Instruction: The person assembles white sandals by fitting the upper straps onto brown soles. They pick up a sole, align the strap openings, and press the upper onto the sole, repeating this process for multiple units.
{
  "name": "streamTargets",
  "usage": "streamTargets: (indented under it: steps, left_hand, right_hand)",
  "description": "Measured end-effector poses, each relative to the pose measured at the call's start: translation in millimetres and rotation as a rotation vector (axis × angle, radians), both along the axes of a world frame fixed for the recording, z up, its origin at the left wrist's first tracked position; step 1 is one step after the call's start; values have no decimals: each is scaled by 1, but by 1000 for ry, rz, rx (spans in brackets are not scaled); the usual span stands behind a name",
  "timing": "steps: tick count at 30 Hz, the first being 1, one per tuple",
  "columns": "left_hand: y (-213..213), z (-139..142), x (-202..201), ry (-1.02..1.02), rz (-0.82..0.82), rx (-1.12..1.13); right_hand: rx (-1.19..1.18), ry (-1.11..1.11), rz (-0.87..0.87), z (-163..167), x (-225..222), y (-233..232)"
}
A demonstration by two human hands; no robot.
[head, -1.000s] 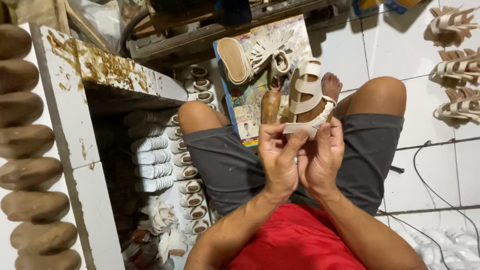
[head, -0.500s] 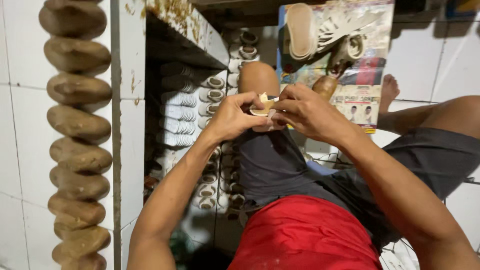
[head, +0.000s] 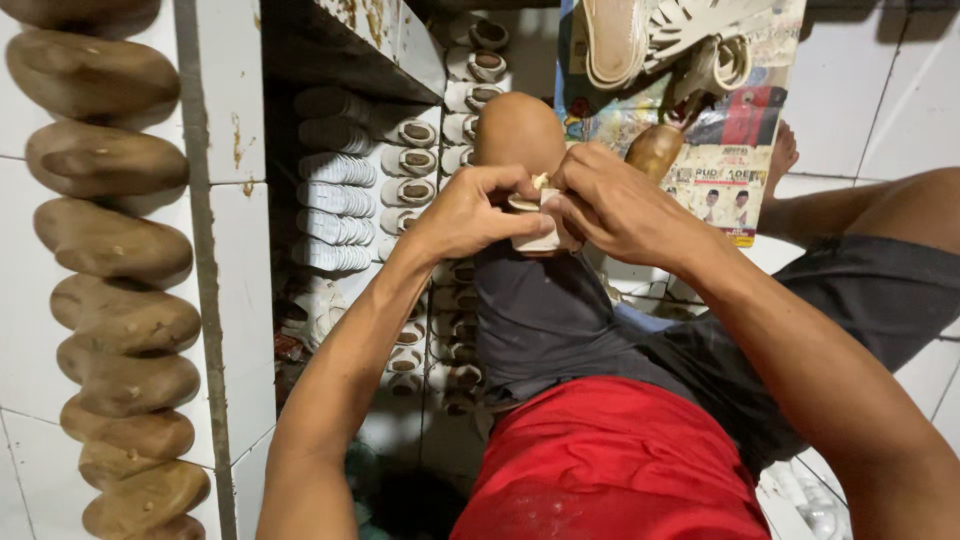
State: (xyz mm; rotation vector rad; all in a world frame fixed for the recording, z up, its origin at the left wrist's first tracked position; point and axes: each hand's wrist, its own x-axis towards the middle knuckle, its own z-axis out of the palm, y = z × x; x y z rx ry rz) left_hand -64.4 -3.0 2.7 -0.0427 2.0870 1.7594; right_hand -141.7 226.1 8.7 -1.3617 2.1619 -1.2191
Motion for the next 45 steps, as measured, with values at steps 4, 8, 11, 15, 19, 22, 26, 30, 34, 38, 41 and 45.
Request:
streamTargets:
  steps: [4,8,11,15,19,22,26,30,34,38,41,45]
  left_hand:
    - [1,-5,-1,-51,35,97]
    - [1,-9,-2,-40,33,113]
    - [1,-12,-3,-78,39,239]
    - [0,-14,-3,-101,45,253]
    - [0,-11,-3,-116,77,284]
    - [2,-7,-1,-136,71,301]
    - [6,-2,8,-54,97,115]
    - [10,4,21,166,58,-33]
    - [15,6,32,452,3,-160]
    - [21,6,44,521,16,-234]
    - [25,7,54,493,1,-267]
    - [29,11,61,617,-82,-351]
  right_hand:
    - [-35,-59,-37,1,-2,3]
    - [-57,-309,-81,7,-15,10]
    - [-50,-162,-20,11,-18,14]
    - [7,3,13,9,-7,9]
    - [64,61,-47,3,2,4]
    - [116,74,-34,2,7,3]
    - [52,83,-81,6,19,2]
    - [32,1,-176,13,34,6]
    - [54,-57,-218,15,41,12]
    - [58,-8,-205,11,40,13]
    - [204,-182,-200,7,39,13]
    - [414,-452,-212,8,41,12]
